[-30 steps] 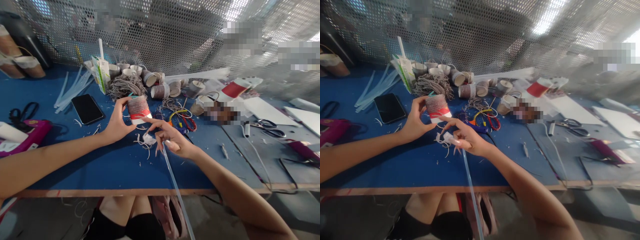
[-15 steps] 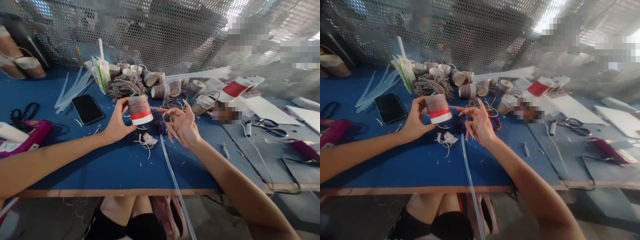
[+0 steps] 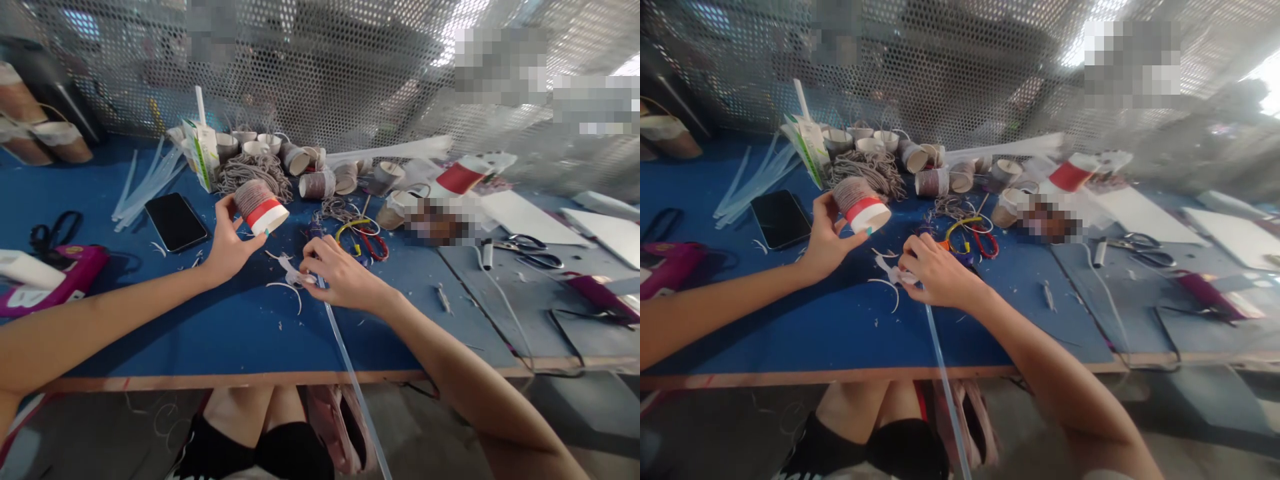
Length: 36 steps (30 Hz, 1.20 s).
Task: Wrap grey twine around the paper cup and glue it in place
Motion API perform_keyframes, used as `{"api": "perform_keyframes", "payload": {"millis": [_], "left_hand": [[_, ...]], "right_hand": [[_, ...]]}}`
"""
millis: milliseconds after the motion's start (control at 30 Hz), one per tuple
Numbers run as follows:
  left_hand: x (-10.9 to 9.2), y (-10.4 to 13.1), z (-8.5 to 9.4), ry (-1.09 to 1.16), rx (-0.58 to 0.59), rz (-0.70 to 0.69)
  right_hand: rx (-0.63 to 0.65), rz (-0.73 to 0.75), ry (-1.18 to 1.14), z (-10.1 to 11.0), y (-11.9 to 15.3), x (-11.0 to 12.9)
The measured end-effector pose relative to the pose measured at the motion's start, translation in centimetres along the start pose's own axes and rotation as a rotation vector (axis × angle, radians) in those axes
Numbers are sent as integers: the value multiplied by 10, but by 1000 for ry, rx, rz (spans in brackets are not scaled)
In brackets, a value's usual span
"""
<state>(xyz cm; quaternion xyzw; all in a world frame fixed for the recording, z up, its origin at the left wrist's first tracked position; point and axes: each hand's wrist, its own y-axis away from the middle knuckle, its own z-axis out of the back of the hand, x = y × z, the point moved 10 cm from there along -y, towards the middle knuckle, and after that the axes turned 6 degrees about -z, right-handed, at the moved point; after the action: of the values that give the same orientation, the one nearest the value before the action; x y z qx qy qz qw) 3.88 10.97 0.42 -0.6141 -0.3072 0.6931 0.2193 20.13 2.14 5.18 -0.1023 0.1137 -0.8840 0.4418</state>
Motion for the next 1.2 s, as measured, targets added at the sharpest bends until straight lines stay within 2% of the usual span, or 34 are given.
{"api": "perform_keyframes", "payload": {"millis": [67, 133, 200, 367, 433, 533, 633, 667, 733, 800, 833, 933, 1000, 1033, 1067, 1100, 1133, 1200], "left_hand": [[1, 0, 3, 11, -46, 7], [2, -1, 7, 23, -97, 14], [4, -1, 8, 32, -124, 28], [6, 1, 7, 38, -126, 50], [6, 1, 7, 52, -123, 55], [6, 2, 5, 75, -114, 65], [4, 1, 4, 99, -116, 58], [4, 1, 4, 102, -116, 60], [5, 1, 3, 93, -111, 76], [6, 1, 3, 82, -108, 95], [6, 1, 3, 79, -108, 101], [5, 1, 2, 82, -108, 103], [3, 0, 1, 85, -105, 90], [2, 0, 1, 87, -99, 80], [0, 0, 0, 86, -90, 71], [-1, 0, -2, 80, -77, 62], [-3, 0, -3, 69, -65, 54], [-6, 0, -5, 45, -38, 29]], "right_hand": [[-45, -17, -30, 6, -2, -8], [-132, -78, -57, 22, -5, -27], [-227, -181, -57, 40, -11, -57], [-338, -485, -91, 71, -45, -137], [-370, -603, -125, 79, -62, -160], [-389, -690, -160, 88, -91, -175], [-397, -721, -177, 93, -116, -178], [-333, -745, -224, 87, -124, -180], [-82, -824, -371, 59, -134, -187], [191, -904, -519, 32, -133, -188], [274, -925, -572, 26, -131, -188], [339, -916, -682, 30, -127, -187], [254, -919, -672, 44, -121, -189], [127, -940, -609, 56, -115, -192], [-108, -933, -511, 79, -108, -193], [-264, -919, -449, 91, -97, -187], [-367, -898, -426, 96, -85, -177], [-503, -816, -460, 91, -60, -149]]}}
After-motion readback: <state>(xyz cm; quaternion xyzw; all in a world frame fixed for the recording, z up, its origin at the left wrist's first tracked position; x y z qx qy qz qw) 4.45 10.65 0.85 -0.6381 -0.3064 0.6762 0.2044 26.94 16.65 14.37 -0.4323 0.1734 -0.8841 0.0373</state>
